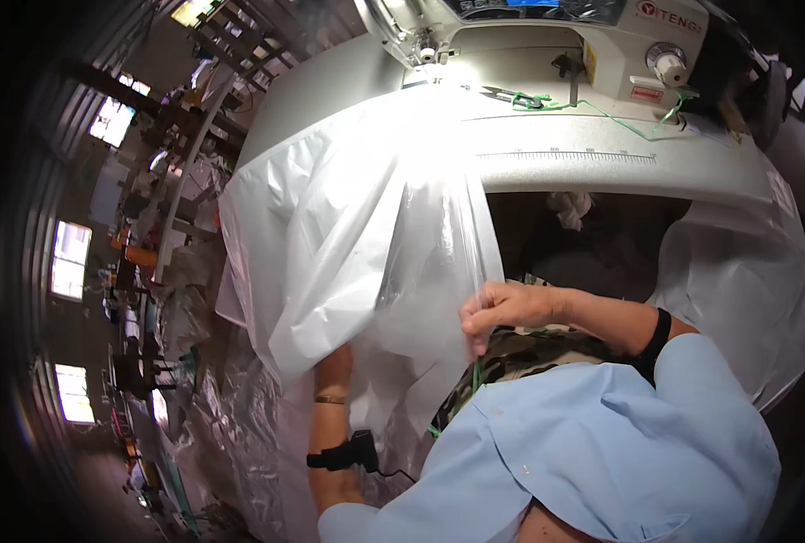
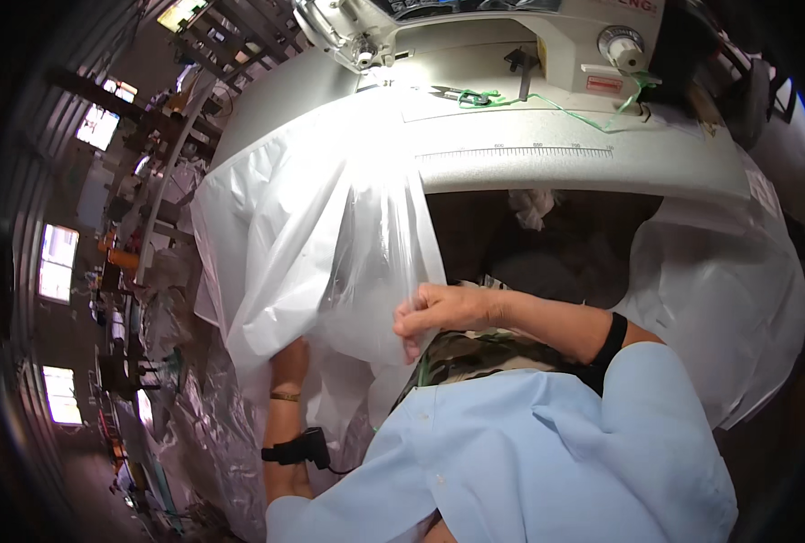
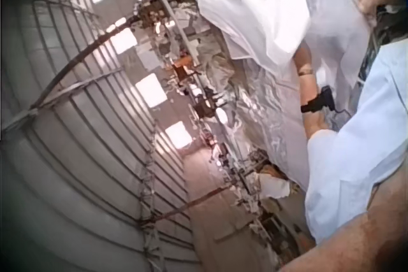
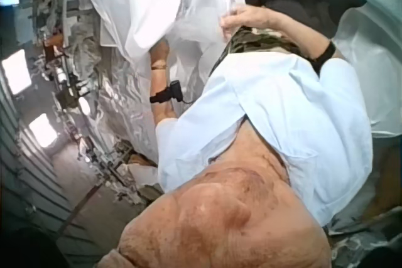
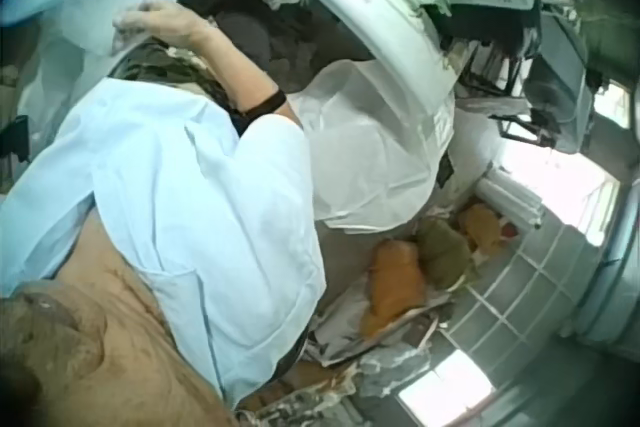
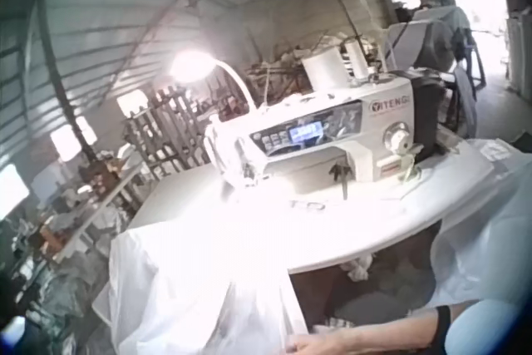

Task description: Sewing pieces of white plastic sheeting together using an industrial sewing machine.

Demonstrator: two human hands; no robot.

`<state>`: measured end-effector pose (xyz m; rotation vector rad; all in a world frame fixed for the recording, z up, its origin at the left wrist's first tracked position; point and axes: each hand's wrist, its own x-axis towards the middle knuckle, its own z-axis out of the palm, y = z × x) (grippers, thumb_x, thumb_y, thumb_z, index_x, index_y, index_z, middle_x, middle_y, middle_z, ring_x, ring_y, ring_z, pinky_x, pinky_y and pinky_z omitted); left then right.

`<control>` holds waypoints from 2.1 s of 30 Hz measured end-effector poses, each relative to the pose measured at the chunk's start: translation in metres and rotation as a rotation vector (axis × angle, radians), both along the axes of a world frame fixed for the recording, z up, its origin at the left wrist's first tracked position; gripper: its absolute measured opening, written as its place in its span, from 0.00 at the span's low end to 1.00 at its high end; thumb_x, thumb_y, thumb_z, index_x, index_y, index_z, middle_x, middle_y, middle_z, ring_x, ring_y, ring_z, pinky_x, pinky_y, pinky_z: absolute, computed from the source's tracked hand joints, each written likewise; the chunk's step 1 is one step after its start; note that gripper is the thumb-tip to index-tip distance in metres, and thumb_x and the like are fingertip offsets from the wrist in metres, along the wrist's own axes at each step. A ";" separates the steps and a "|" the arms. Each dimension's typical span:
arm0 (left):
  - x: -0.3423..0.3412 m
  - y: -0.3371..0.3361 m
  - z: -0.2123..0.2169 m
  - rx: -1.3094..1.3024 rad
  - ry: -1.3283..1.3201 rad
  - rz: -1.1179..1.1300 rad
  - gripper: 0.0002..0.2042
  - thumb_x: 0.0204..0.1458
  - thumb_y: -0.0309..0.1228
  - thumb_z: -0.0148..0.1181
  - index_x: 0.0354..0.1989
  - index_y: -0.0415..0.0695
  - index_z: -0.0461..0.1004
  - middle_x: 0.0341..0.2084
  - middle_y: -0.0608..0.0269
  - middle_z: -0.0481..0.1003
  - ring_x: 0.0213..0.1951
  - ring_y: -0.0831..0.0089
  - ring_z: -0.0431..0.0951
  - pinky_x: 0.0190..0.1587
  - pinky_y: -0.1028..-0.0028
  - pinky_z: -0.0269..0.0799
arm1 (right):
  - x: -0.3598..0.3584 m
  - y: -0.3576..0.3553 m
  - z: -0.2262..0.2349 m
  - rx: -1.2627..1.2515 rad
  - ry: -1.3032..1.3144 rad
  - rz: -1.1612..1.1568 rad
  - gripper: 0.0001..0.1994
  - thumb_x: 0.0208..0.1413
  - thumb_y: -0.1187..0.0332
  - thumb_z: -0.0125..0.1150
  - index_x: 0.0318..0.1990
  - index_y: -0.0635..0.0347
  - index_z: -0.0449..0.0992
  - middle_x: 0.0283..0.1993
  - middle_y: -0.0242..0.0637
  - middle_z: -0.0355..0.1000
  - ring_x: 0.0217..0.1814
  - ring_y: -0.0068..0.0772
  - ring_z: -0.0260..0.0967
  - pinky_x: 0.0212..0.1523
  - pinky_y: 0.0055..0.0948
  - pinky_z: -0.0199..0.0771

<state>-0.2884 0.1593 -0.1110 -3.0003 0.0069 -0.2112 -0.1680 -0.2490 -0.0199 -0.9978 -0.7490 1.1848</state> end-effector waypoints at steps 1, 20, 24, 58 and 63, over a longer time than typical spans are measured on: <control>-0.012 0.006 -0.009 -0.013 0.004 0.012 0.21 0.51 0.26 0.56 0.56 0.40 0.72 0.52 0.41 0.72 0.55 0.44 0.69 0.61 0.53 0.62 | -0.004 -0.003 -0.009 -0.070 0.035 0.004 0.17 0.64 0.57 0.54 0.30 0.62 0.76 0.30 0.35 0.76 0.41 0.29 0.76 0.52 0.27 0.69; -0.012 -0.167 0.152 -0.520 0.080 -0.198 0.11 0.54 0.26 0.61 0.46 0.38 0.76 0.42 0.49 0.78 0.49 0.54 0.77 0.46 0.63 0.75 | -0.009 -0.005 -0.019 -0.082 0.348 -0.742 0.13 0.66 0.64 0.52 0.52 0.61 0.67 0.42 0.40 0.76 0.38 0.29 0.78 0.43 0.27 0.78; 0.035 -0.224 0.161 -0.571 -0.151 -0.357 0.19 0.52 0.28 0.65 0.53 0.40 0.74 0.57 0.47 0.70 0.59 0.51 0.70 0.57 0.60 0.69 | -0.010 -0.002 -0.015 -0.095 0.340 -0.714 0.10 0.65 0.64 0.54 0.40 0.62 0.74 0.31 0.34 0.76 0.30 0.26 0.77 0.36 0.24 0.81; 0.091 -0.217 0.123 -1.821 0.230 -0.106 0.06 0.65 0.29 0.50 0.38 0.39 0.69 0.31 0.69 0.74 0.34 0.87 0.71 0.38 0.85 0.68 | 0.010 0.010 0.051 -0.223 -0.915 -0.615 0.07 0.59 0.68 0.58 0.34 0.63 0.72 0.23 0.41 0.72 0.26 0.36 0.72 0.32 0.30 0.70; 0.093 -0.209 0.125 -1.970 0.252 -0.077 0.12 0.67 0.36 0.48 0.40 0.39 0.69 0.33 0.66 0.74 0.34 0.85 0.72 0.39 0.83 0.69 | 0.014 0.027 0.045 -0.083 -1.307 -0.700 0.08 0.57 0.67 0.60 0.34 0.56 0.67 0.18 0.33 0.67 0.20 0.39 0.66 0.27 0.34 0.64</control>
